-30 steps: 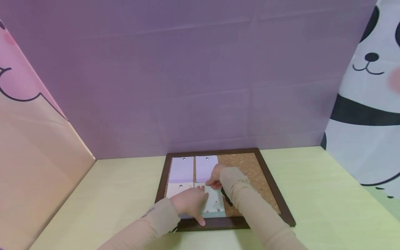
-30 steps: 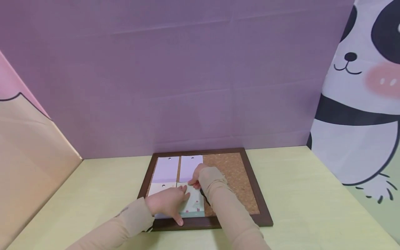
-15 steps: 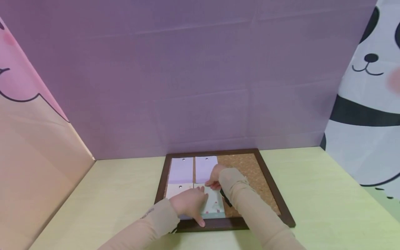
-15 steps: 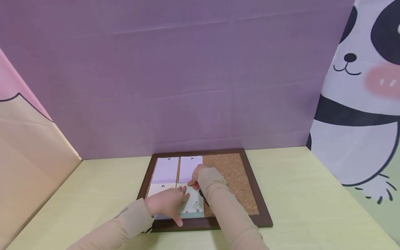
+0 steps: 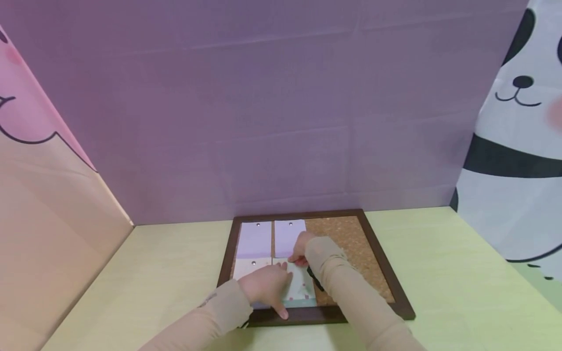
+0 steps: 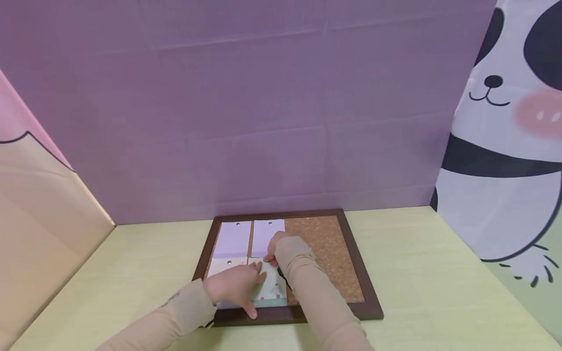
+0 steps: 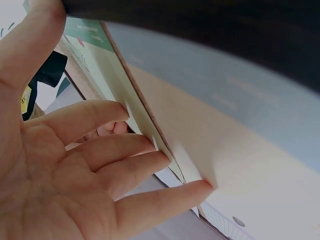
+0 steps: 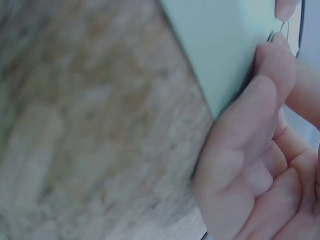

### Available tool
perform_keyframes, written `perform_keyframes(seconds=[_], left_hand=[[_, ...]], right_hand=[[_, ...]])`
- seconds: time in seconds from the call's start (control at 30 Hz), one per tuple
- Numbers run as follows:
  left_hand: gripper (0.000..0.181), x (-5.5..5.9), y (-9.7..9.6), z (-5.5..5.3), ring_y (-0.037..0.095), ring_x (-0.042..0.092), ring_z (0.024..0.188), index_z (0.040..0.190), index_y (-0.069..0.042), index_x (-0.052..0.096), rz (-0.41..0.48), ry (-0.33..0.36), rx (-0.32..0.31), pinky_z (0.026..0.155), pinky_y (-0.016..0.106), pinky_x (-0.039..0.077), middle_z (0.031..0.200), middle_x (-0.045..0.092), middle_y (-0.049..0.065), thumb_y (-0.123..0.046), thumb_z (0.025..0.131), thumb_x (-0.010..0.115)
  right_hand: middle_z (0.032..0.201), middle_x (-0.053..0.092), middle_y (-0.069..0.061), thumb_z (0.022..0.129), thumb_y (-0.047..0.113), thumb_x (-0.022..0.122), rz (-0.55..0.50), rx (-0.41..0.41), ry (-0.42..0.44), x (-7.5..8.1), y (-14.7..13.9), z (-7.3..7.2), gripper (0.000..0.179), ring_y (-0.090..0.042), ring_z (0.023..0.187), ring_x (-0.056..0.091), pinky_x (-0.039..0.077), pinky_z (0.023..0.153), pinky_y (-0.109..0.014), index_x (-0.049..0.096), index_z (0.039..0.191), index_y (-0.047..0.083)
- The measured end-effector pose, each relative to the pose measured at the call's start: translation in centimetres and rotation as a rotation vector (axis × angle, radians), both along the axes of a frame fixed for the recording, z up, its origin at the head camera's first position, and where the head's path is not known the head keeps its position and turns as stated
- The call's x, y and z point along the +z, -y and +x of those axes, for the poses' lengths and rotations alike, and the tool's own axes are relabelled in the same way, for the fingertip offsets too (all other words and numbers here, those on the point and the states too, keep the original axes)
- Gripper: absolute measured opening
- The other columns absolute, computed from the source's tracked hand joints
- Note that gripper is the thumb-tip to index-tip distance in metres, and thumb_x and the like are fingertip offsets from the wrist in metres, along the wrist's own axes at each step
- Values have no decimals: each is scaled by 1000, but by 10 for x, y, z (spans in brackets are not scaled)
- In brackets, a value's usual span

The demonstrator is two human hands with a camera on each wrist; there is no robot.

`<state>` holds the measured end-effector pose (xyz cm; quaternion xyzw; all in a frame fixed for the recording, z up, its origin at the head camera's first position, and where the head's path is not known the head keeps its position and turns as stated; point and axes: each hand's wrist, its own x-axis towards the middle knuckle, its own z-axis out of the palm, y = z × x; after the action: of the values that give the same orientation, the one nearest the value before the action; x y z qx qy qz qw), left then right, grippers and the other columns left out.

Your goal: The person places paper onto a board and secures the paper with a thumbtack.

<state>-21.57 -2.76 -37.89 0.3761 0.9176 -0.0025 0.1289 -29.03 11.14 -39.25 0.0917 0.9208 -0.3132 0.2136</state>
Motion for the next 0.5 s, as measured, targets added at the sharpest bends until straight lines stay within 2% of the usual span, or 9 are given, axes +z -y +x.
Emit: perform_keyframes(seconds=[0.23,0.37,0.5], left_hand=[[90,-1,1,-2,32,50,126,130,-2,54,3,8,2,107,37,40,132,55,20,-47,57,85],[90,-1,1,-2,33,50,126,130,-2,54,4,7,2,106,37,40,131,55,20,-46,57,85],[90,-2,1,-2,32,51,125,129,-3,55,-2,9,3,105,37,41,132,54,20,-47,57,85]], right_hand=[[46,53,0,79,10,76,-31,-20,9,-1,-1,-2,27,-6,39,48,41,40,-14,61,58,3],[44,51,1,79,13,76,30,29,-3,2,0,-1,32,-6,39,46,39,41,-14,59,53,6],[44,47,3,79,21,77,196,109,-47,14,5,6,41,-6,40,43,37,43,-14,53,47,10]])
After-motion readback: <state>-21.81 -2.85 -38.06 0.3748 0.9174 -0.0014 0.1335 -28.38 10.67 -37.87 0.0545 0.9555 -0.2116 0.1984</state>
